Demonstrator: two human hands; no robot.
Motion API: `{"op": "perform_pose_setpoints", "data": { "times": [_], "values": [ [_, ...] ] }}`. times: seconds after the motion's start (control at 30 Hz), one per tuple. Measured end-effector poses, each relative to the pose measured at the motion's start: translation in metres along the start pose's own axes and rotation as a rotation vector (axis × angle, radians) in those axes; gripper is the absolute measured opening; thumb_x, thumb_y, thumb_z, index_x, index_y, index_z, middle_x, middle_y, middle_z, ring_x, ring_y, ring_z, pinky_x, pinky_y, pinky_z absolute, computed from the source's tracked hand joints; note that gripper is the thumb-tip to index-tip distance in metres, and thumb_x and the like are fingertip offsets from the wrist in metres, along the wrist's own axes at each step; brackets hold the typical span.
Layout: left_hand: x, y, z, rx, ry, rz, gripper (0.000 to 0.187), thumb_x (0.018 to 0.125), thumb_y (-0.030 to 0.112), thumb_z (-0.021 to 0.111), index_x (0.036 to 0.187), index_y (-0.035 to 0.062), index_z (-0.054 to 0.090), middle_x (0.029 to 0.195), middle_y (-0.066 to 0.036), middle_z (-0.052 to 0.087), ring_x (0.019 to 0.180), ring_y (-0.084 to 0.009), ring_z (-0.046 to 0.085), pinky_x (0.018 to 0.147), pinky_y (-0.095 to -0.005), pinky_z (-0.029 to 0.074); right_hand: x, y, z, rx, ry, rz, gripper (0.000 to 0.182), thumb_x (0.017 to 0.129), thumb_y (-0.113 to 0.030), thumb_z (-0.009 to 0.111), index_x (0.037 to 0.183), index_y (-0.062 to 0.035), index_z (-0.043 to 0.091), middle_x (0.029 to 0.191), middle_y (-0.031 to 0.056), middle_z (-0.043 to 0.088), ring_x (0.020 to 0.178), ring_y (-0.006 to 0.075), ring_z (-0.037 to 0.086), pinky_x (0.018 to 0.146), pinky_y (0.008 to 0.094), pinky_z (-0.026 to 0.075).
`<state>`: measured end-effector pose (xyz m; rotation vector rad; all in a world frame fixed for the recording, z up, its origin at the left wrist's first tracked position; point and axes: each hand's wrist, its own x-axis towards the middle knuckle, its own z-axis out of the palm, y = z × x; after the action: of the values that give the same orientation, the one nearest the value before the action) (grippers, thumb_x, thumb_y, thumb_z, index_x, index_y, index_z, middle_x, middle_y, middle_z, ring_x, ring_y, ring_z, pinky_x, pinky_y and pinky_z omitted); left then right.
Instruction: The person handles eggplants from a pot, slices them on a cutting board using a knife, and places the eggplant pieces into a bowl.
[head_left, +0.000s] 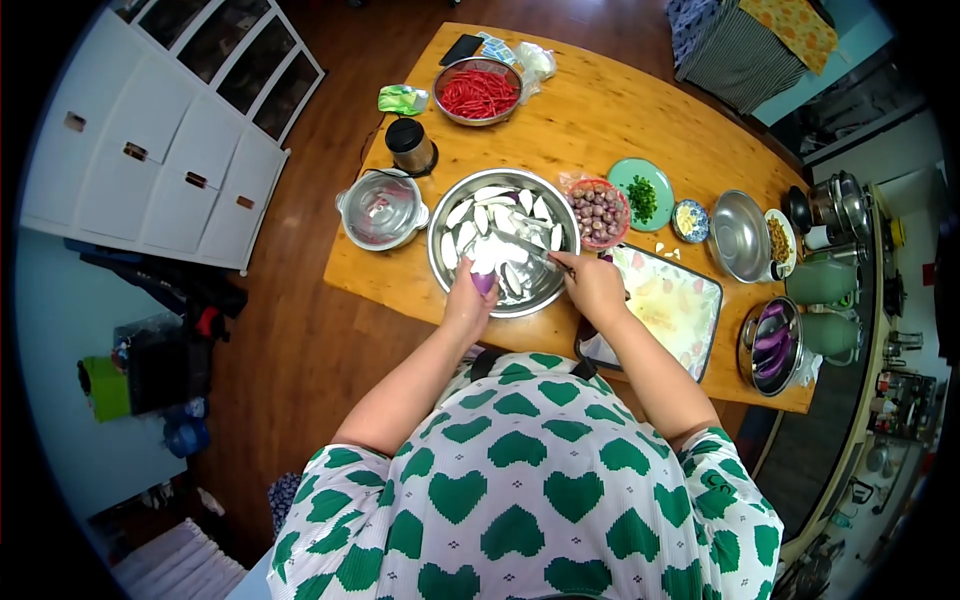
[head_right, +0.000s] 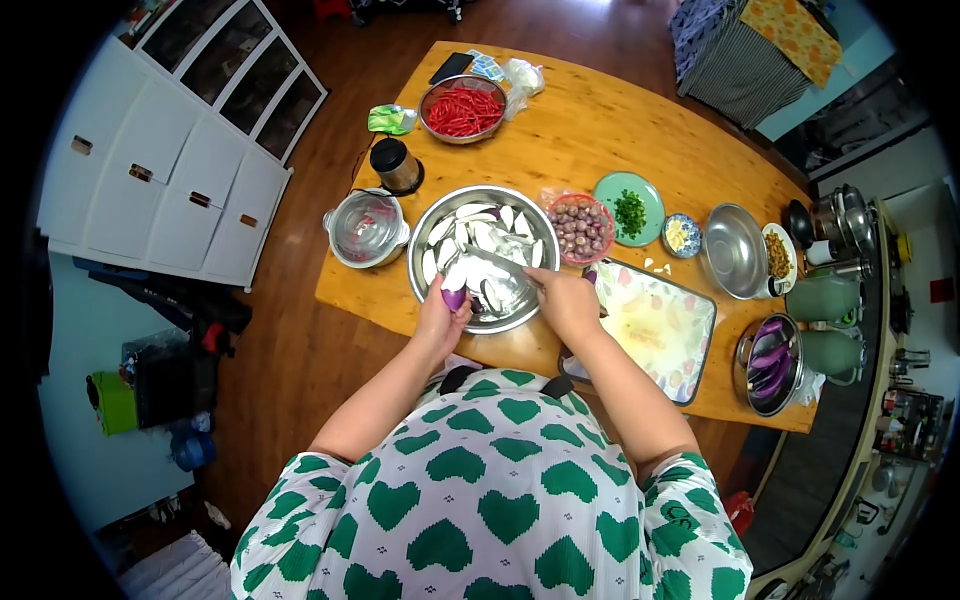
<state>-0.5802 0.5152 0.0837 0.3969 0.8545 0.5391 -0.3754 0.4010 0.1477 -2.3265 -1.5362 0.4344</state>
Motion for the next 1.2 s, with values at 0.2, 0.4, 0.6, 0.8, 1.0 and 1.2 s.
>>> {"op": "perform_pose_setpoints", "data": {
  "times": [0.2, 0.4, 0.6, 0.8, 1.0, 1.2],
  "values": [
    [0.003, 0.006, 0.016, 0.231, -0.061, 0.019, 0.048, 0.114, 0.051, 0.037, 0.135, 0.0082, 0.046, 0.106, -0.009, 0.065, 0.072, -0.0117, 0.05, 0.063, -0.0262, 0.043, -0.002, 0.028, 0.001, 0.548, -0.091, 0.321, 0.029, 0.098, -0.024, 0.071, 0.118, -0.0028, 0.075, 0.091, 0.0183, 0.075, 0.084, 0.0282, 0.072, 0.078, 0.0367, 0.055],
    [0.007, -0.057, 0.073, 0.336, -0.266, -0.132, 0.035, 0.111, 0.023, 0.056, 0.138, 0.0108, 0.038, 0.122, -0.009, 0.064, 0.108, -0.0215, 0.069, 0.094, -0.0324, 0.056, -0.072, 0.079, -0.044, 0.771, 0.02, 0.453, 0.026, 0.102, -0.022, 0.07, 0.113, 0.0006, 0.073, 0.08, 0.0038, 0.067, 0.074, 0.0115, 0.058, 0.069, 0.0287, 0.048],
    [0.028, -0.19, 0.138, 0.527, -0.299, -0.311, 0.033, 0.104, 0.021, 0.068, 0.129, 0.0099, 0.049, 0.107, 0.0, 0.058, 0.099, -0.0156, 0.065, 0.097, -0.0318, 0.055, -0.16, 0.16, -0.045, 0.727, 0.217, 0.711, 0.033, 0.102, -0.024, 0.068, 0.123, 0.0017, 0.069, 0.082, 0.0068, 0.071, 0.073, 0.0142, 0.064, 0.068, 0.0297, 0.05],
    [0.073, -0.302, 0.156, 1.191, -0.252, 0.198, 0.041, 0.098, 0.025, 0.076, 0.121, -0.0031, 0.057, 0.081, -0.001, 0.057, 0.074, -0.0113, 0.055, 0.07, -0.0287, 0.049, -0.199, 0.194, -0.031, 0.444, 0.169, 0.826, 0.032, 0.1, -0.027, 0.066, 0.129, -0.0127, 0.071, 0.093, 0.0219, 0.075, 0.09, 0.0401, 0.072, 0.08, 0.0436, 0.056],
    [0.087, -0.317, 0.153, 1.294, -0.145, 0.27, 0.039, 0.094, 0.026, 0.08, 0.113, 0.0003, 0.057, 0.087, -0.006, 0.061, 0.078, -0.0157, 0.059, 0.073, -0.0309, 0.051, -0.214, 0.215, -0.024, 0.352, 0.138, 0.681, 0.028, 0.101, -0.023, 0.061, 0.125, -0.013, 0.071, 0.099, 0.0225, 0.074, 0.094, 0.0432, 0.07, 0.083, 0.0501, 0.056],
    [0.088, -0.33, 0.143, 1.123, -0.1, 0.384, 0.03, 0.095, 0.017, 0.079, 0.104, 0.0025, 0.055, 0.087, -0.003, 0.061, 0.077, -0.0121, 0.056, 0.071, -0.0274, 0.05, -0.205, 0.217, -0.032, 0.193, 0.02, 0.574, 0.022, 0.103, -0.02, 0.055, 0.119, -0.0095, 0.066, 0.096, 0.021, 0.074, 0.09, 0.0433, 0.07, 0.077, 0.0507, 0.056]
  ]
}}
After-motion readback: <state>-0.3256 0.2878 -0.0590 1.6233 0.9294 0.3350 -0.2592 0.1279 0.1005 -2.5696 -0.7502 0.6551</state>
